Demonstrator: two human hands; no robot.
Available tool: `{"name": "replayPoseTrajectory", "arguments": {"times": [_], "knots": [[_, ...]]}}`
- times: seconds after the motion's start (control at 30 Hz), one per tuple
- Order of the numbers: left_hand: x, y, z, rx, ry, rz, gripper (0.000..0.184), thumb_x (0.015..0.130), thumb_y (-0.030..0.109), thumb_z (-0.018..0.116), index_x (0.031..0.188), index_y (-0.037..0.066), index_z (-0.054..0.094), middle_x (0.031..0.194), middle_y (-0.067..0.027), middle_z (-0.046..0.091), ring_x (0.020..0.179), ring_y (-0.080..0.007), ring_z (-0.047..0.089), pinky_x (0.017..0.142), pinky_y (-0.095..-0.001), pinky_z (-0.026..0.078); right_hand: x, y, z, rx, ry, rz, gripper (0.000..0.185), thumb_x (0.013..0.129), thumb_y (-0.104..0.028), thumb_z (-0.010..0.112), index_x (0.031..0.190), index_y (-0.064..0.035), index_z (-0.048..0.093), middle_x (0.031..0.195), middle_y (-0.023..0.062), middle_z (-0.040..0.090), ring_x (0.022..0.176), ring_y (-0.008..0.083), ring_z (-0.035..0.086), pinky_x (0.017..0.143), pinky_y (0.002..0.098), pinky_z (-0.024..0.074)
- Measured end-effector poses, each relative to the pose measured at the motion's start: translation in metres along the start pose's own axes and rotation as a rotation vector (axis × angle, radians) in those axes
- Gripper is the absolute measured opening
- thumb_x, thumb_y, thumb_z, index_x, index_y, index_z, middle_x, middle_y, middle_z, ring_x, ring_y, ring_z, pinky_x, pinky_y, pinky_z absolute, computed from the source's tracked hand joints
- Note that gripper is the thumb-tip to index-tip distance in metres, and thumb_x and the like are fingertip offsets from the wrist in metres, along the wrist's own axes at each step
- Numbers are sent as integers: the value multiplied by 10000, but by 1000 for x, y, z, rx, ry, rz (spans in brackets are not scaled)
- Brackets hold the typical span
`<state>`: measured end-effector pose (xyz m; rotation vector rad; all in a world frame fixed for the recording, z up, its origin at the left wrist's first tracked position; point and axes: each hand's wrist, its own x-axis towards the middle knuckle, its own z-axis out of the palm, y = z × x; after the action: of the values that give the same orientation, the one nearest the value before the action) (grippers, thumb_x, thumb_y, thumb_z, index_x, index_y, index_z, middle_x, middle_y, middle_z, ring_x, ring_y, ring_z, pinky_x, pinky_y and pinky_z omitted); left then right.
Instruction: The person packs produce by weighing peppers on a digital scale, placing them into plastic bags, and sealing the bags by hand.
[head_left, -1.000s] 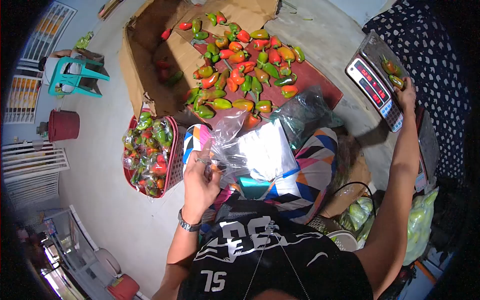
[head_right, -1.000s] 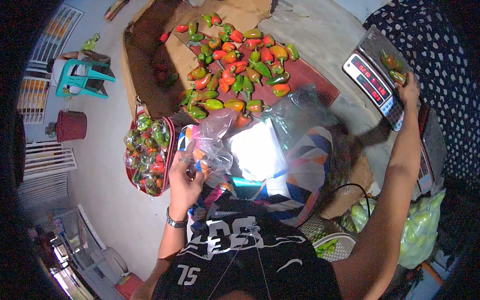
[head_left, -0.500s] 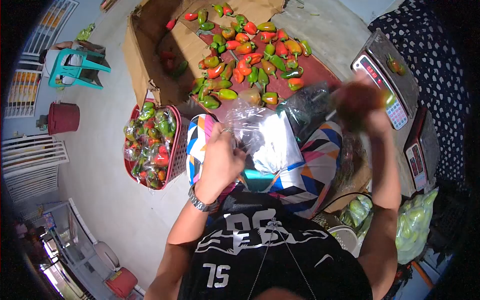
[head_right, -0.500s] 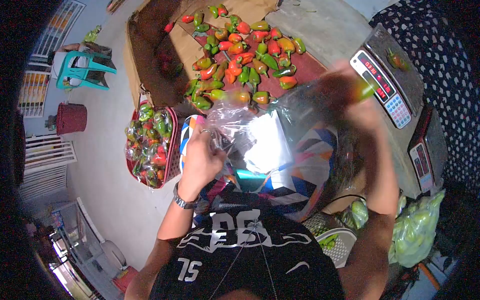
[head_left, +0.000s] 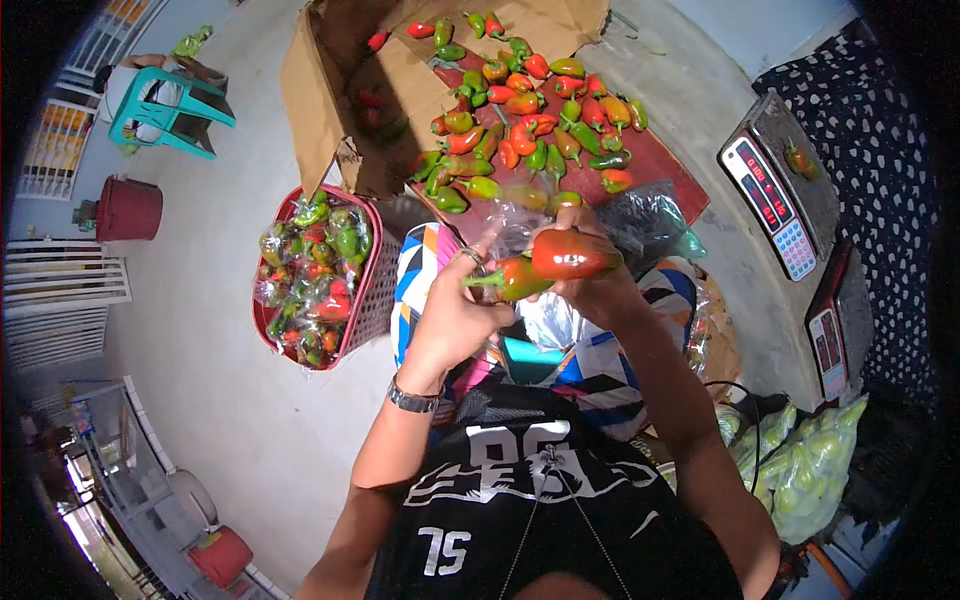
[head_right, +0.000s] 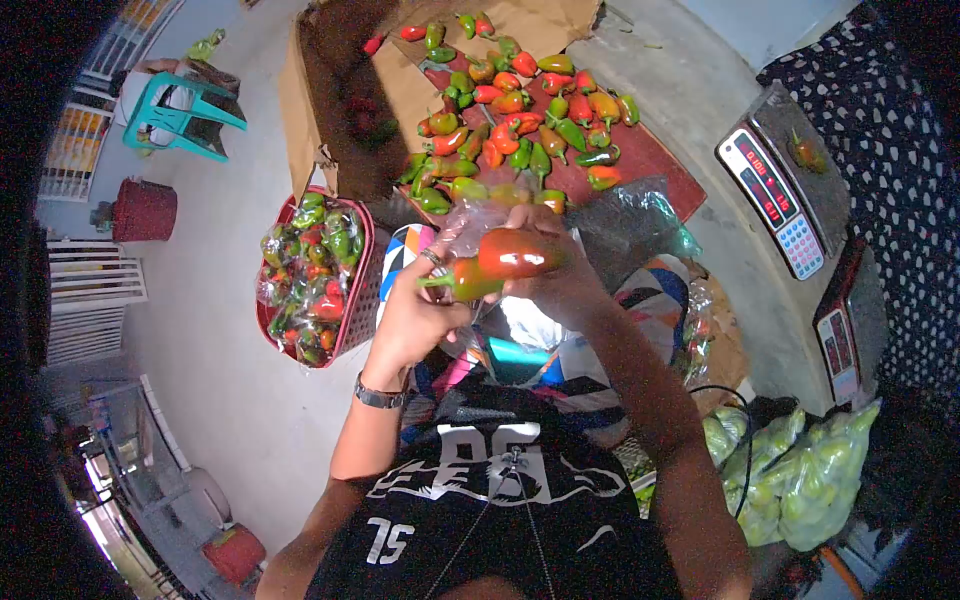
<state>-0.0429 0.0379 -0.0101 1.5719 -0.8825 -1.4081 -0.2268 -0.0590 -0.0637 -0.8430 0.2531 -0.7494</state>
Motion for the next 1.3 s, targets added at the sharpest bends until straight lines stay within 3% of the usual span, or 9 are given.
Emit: {"name": "replayPoseTrajectory", "arguments": {"times": [0.17, 0.37, 0.43, 0.47, 0.6, 0.87, 1.0, 1.1, 1.3], "knots": [[-1, 0, 4, -107, -5, 17, 900, 706, -142, 685, 1545, 105, 474, 1029, -10, 503, 697, -60, 557, 568, -230, 508, -9, 17, -5, -152, 73, -38, 596, 817, -66, 823, 1301, -79, 475, 1268, 98, 570, 1194, 198, 601, 1026, 393, 528], [4, -21, 10, 580, 224, 272, 841, 669, -103, 721, 1477, 49, 544, 1108, -111, 533, 859, -189, 626, 685, -303, 537, -21, 1, 10, -663, 225, 221, 602, 784, -33, 792, 1295, -76, 476, 1379, 130, 517, 1301, 244, 543, 1089, 406, 485], [3, -19, 13, 621, 233, 332, 833, 668, -86, 732, 1470, 32, 541, 1107, -140, 543, 895, -245, 635, 758, -323, 533, -24, -8, 39, -777, 322, 240, 605, 769, -51, 787, 1286, -60, 474, 1406, 164, 482, 1332, 297, 523, 1076, 416, 494], [2, -18, 15, 640, 236, 361, 830, 667, -78, 737, 1467, 24, 540, 1107, -154, 549, 914, -273, 640, 795, -334, 531, -24, -15, 53, -1117, 280, 64, 649, 770, -60, 789, 1326, -55, 455, 1472, 236, 401, 1351, 417, 496, 1083, 480, 476], [2, -4, 16, 709, 238, 461, 833, 671, -64, 732, 1474, 19, 524, 1161, -182, 567, 898, -299, 651, 779, -337, 543, -35, -15, 60, -1410, 228, -167, 757, 777, -37, 776, 1430, -73, 395, 1539, 345, 281, 1365, 575, 405, 1130, 569, 394], [-16, 31, 9, 559, 123, 437, 855, 689, -80, 647, 1518, 28, 468, 1550, -200, 484, 758, -254, 689, 700, -316, 551, -32, -31, 68, -1586, 208, -216, 747, 863, -100, 720, 1518, -100, 360, 1547, 376, 296, 1341, 574, 448, 1057, 564, 470], [-21, 41, 5, 571, 64, 408, 818, 709, -73, 610, 1510, 29, 481, 1567, -212, 456, 737, -240, 694, 679, -311, 549, -22, -50, 81, -1554, 329, 58, 806, 863, -106, 727, 1562, -122, 325, 1548, 386, 301, 1282, 562, 519, 922, 537, 568], [-19, 43, 7, 602, 96, 457, 793, 724, -61, 600, 1505, 31, 490, 1559, -207, 469, 746, -236, 701, 677, -312, 549, -9, -66, 92, -1699, 272, 259, 958, 756, -46, 822, 1579, -128, 339, 1616, 356, 211, 1285, 499, 551, 978, 510, 535], [-8, 36, 4, 636, 191, 555, 783, 737, -57, 586, 1508, 41, 489, 1545, -213, 485, 793, -253, 722, 676, -316, 560, 4, -73, 96, -1676, 216, 35, 1079, 684, 5, 834, 1608, -141, 295, 1641, 349, 126, 1329, 503, 505, 965, 492, 547]]}}
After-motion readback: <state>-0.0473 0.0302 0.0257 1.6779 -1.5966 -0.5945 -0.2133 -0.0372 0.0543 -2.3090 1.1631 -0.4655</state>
